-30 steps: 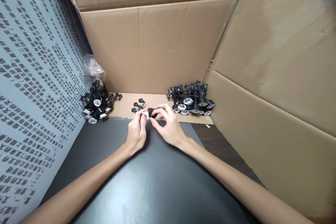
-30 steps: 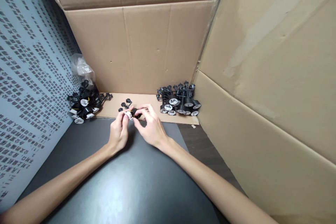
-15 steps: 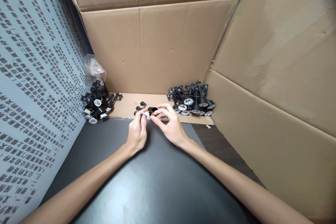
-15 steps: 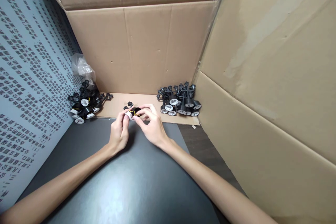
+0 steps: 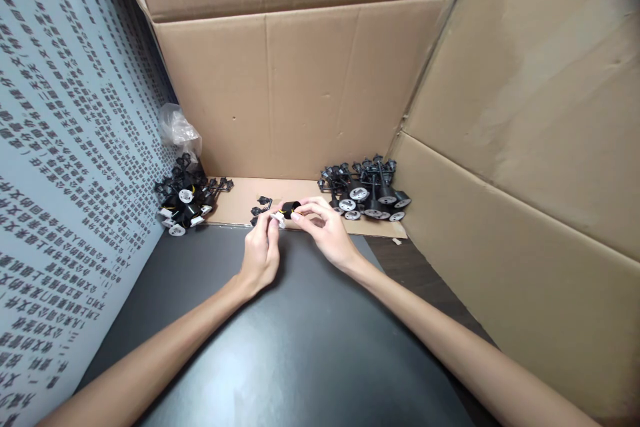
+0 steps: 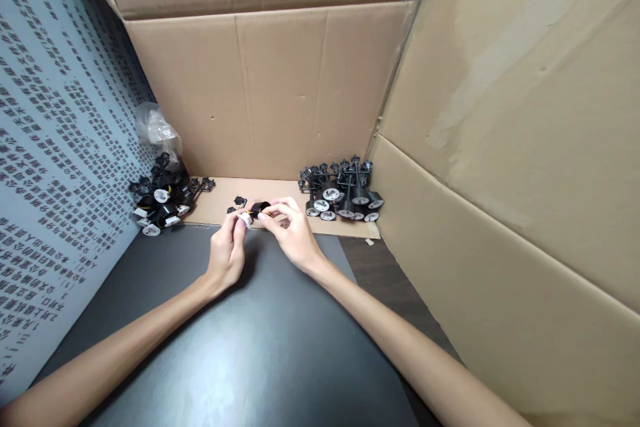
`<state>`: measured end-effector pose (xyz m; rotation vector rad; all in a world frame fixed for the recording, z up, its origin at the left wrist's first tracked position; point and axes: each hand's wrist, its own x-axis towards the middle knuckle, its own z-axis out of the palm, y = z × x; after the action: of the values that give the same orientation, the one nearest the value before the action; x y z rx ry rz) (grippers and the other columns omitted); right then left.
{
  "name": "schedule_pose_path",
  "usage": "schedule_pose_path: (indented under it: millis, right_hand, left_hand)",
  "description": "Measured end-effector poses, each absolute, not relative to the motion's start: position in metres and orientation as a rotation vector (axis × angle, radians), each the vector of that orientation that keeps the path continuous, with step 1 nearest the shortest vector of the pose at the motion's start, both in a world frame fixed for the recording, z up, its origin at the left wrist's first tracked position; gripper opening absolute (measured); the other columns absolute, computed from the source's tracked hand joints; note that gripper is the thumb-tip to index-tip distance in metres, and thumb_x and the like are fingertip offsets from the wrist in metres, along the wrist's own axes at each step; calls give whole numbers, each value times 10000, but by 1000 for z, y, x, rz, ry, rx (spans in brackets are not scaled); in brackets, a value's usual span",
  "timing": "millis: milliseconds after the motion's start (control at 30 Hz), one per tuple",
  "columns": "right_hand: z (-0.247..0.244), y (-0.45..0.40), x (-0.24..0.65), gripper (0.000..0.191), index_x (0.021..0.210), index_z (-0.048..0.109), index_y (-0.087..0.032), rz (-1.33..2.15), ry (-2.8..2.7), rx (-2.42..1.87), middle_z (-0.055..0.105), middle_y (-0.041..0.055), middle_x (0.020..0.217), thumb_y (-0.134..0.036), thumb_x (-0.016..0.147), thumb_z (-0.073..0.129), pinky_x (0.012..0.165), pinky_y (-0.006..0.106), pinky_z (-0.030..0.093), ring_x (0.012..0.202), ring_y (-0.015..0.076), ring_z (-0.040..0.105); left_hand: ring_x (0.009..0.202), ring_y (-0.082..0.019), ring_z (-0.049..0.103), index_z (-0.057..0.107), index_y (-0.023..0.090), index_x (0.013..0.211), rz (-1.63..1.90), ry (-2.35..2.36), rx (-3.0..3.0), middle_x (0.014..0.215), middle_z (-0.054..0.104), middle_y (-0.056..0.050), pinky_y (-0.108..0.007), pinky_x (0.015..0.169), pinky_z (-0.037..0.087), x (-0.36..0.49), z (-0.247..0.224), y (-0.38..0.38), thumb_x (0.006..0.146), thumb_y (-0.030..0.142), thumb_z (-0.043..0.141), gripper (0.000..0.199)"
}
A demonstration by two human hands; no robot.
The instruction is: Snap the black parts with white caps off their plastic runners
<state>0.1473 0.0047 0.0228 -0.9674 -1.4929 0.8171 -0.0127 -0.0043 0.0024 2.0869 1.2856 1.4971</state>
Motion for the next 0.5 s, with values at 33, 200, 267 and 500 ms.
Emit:
schedule_pose_path:
  millis: [33, 200, 267, 500]
  right_hand:
    - [24, 4, 148, 289, 839, 702, -212, 810, -1497, -969, 558, 69, 1077, -497, 808, 669, 789, 337, 511, 914, 186, 603]
    - [27, 3, 151, 252, 787, 674, -205, 874, -1524, -917, 543, 73, 1135, -451, 760, 726, 816, 344, 502, 964, 193, 595]
    - [27, 4, 151, 247, 786, 666, -203, 913, -1524, -896, 540, 74, 1143, -434, 744, 742, 823, 344, 501, 979, 194, 595]
    - [28, 5, 151, 232, 801, 664, -207, 894, -1488, -854, 567, 58, 1092, -429, 776, 726, 814, 332, 522, 970, 181, 602]
  left_hand:
    - [1046, -175, 665, 565, 197, 1227, 1495, 1280, 2087, 1097, 701, -84, -302, 936, 509, -13, 2, -4, 1020, 345, 334, 344]
    - [1103, -161, 649, 544, 214, 1263, 1496, 1223, 2077, 1247, 658, -77, -293, 966, 497, -12, 1, -5, 1021, 316, 339, 333]
    - [1088, -157, 655, 543, 215, 1262, 1494, 1213, 2066, 1242, 663, -73, -290, 956, 504, -12, 1, -5, 1021, 310, 342, 328]
    - [1093, -168, 654, 551, 204, 1245, 1488, 1225, 2046, 1234, 668, -79, -306, 950, 508, -12, 3, -6, 1019, 307, 343, 323]
